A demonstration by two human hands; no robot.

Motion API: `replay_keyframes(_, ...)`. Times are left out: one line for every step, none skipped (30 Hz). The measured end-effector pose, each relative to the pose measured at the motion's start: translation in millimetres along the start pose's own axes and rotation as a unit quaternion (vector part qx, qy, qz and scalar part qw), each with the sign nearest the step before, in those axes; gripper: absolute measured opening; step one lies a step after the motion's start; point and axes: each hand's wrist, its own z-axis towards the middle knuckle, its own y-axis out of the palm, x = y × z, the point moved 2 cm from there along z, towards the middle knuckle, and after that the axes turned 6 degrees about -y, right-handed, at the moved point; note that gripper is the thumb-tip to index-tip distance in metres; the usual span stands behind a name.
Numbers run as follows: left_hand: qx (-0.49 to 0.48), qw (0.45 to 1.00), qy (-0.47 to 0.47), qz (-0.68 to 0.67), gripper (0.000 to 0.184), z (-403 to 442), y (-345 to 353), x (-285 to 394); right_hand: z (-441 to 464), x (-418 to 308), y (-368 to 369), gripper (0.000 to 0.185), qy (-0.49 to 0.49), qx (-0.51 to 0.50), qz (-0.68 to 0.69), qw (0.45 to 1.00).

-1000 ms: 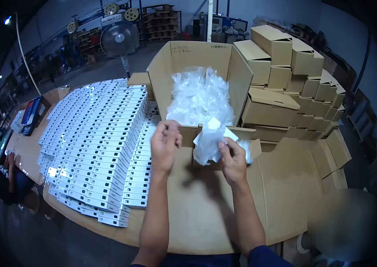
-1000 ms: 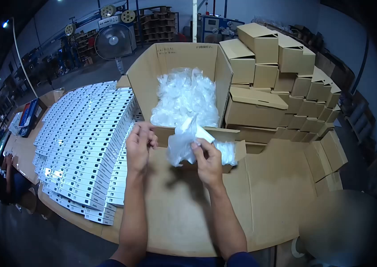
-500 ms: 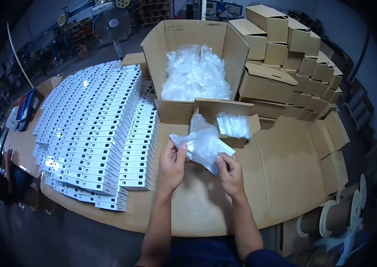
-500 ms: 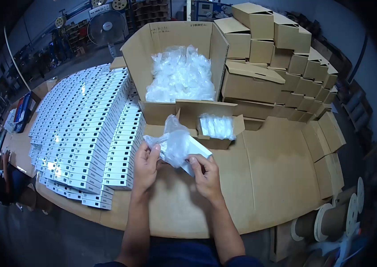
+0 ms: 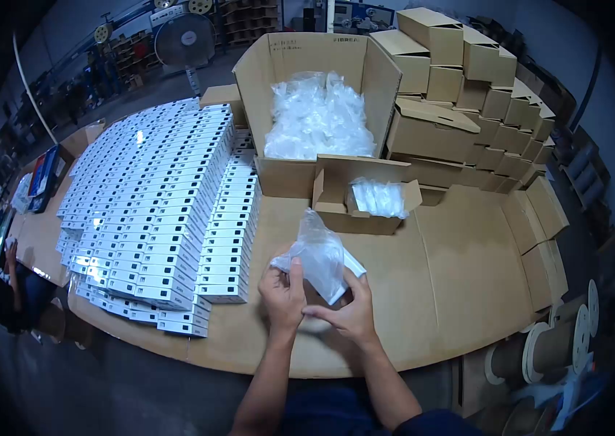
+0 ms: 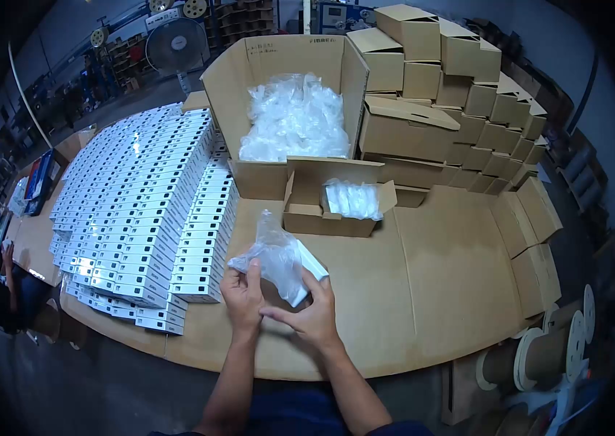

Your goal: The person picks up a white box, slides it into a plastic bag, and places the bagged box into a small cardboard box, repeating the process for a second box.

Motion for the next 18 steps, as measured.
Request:
replay_keyframes(-0.006, 1.000, -0.003, -0.006, 0.023, 0, -2, -1, 0, -3, 4, 0.080, 0.012, 0.011, 0.009, 1.000)
replay_keyframes(-0.013, 1.000, -0.006, -0.012, 0.021, -1, -5, -2, -1, -8, 5, 0.054, 0.083, 0.052, 0.040, 0.994)
replay_keyframes(-0.022, 1.000, -0.008, -0.018, 0.019, -1, -6, -3, 4, -10, 3, 0.047, 0.076, 0.045, 0.019, 0.996)
replay_keyframes(-0.026, 1.000, 0.006, -0.009, 0.012, -2, -8, -3, 8, -10, -1, 0.040, 0.069, 0.038, -0.001, 0.997)
replay_keyframes(-0.015, 0.998, 0.001, -0.056, 0.010, -1, -8, -5, 9, -11, -5, 0.033, 0.063, 0.031, -0.021, 0.997)
replay_keyframes(-0.004, 0.995, -0.006, -0.103, 0.009, 0, -6, -7, 8, -11, -8, 0.027, 0.116, 0.033, -0.022, 0.992)
replay_keyframes(0.007, 0.988, -0.011, -0.151, 0.008, 1, -5, -9, 8, -10, -8, 0.028, 0.115, 0.035, -0.006, 0.993)
replay_keyframes(-0.004, 0.984, -0.033, -0.173, 0.009, 0, -5, -8, 8, -8, -9, 0.029, 0.113, 0.036, 0.008, 0.993)
replay_keyframes(-0.015, 0.979, -0.055, -0.195, 0.009, -1, -4, -6, 8, -7, -10, 0.029, 0.111, 0.038, 0.022, 0.993)
replay_keyframes(-0.026, 0.973, -0.077, -0.217, 0.010, -1, -3, -6, 9, -11, -8, 0.030, 0.077, 0.052, 0.023, 0.995)
replay_keyframes(-0.050, 0.977, -0.079, -0.191, 0.011, -2, -2, -9, 8, -11, -9, 0.031, 0.088, 0.044, 0.002, 0.995)
replay_keyframes(-0.073, 0.980, -0.082, -0.165, 0.012, -5, -3, -14, 4, -10, -9, 0.031, 0.100, 0.036, -0.018, 0.994)
replay_keyframes(-0.097, 0.982, -0.085, -0.138, 0.014, -7, -3, -18, 3, -10, -9, 0.031, 0.112, 0.028, -0.038, 0.993)
replay_keyframes(-0.086, 0.994, -0.026, -0.058, 0.018, -9, -2, -21, 3, -11, -6, 0.034, 0.077, 0.046, -0.010, 0.996)
replay_keyframes(-0.044, 0.995, -0.054, -0.067, 0.019, -11, -3, -27, 3, -11, -6, 0.034, 0.086, 0.051, -0.019, 0.995)
replay_keyframes(-0.002, 0.994, -0.083, -0.077, 0.020, -14, -5, -32, 2, -13, -6, 0.034, 0.097, 0.055, -0.028, 0.993)
replay_keyframes(0.041, 0.989, -0.112, -0.086, 0.021, -17, -5, -36, 1, -14, -7, 0.034, 0.108, 0.059, -0.038, 0.992)
replay_keyframes(0.061, 0.990, -0.084, -0.098, 0.024, -17, 0, -26, 0, -13, -9, 0.035, 0.093, 0.063, -0.047, 0.993)
